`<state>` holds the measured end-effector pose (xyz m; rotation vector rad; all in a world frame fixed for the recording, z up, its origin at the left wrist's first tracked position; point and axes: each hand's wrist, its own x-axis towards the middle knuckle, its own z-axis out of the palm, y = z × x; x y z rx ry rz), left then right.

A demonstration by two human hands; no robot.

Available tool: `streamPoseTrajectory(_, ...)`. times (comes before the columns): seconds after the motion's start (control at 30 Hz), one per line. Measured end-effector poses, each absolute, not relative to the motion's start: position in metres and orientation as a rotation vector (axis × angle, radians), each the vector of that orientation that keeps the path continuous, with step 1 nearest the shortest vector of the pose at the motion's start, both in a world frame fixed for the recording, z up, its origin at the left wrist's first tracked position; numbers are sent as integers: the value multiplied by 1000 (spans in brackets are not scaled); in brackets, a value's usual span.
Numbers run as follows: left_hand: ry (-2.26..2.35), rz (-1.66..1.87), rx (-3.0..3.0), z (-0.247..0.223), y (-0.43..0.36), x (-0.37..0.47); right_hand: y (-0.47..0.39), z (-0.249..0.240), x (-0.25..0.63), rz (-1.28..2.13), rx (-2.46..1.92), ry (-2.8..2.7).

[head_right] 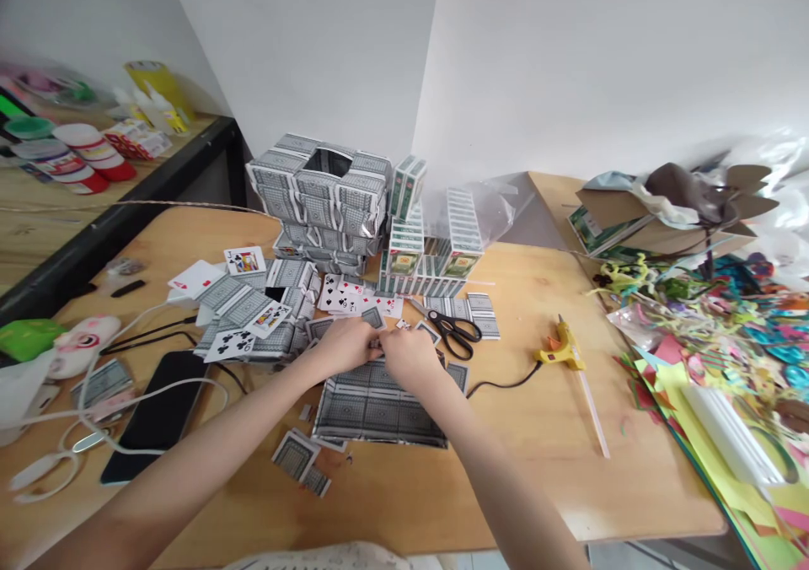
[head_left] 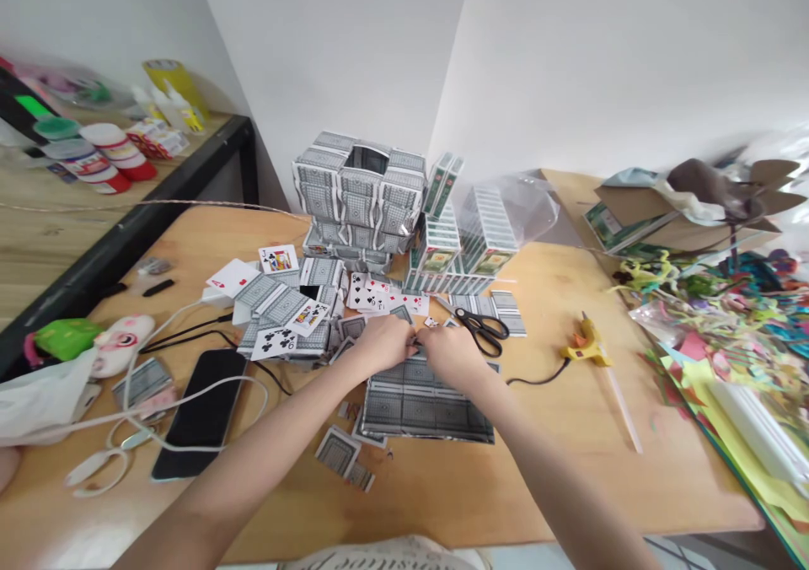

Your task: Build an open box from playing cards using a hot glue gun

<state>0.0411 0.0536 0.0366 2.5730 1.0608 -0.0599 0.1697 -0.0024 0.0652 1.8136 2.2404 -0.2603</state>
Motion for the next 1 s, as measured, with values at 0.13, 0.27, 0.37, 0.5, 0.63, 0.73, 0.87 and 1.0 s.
streamPoseTrajectory(0.13, 1095, 42, 2502, 38, 59, 35, 0, 64, 178, -255, 1908, 2273)
streamPoseTrajectory(0.27, 1155, 85, 2489, 38, 65, 37, 5, 52, 183, -273, 2172, 2387)
streamPoseTrajectory(0.37, 1180, 91, 2489, 34, 68, 41, 8, 41, 185, -376, 2264, 2465)
streamPoseTrajectory(0.5, 1174, 82, 2515, 29, 68, 43, 11, 36, 185, -441, 2298, 2461)
streamPoseTrajectory(0.63, 1167, 54, 2546, 27, 69, 44, 13, 42, 183, -389, 2230, 2387)
streamPoseTrajectory(0.73, 1179, 32, 2556, 28, 69, 45, 14, 47, 181, -329, 2142, 2352)
streamPoseTrajectory(0.87, 1193, -5, 2556, 29, 69, 46, 17, 49, 180, -243, 2032, 2341)
streamPoseTrajectory(1.0, 1179, -13, 2570, 28, 69, 46, 19, 50, 178, -180, 1967, 2313)
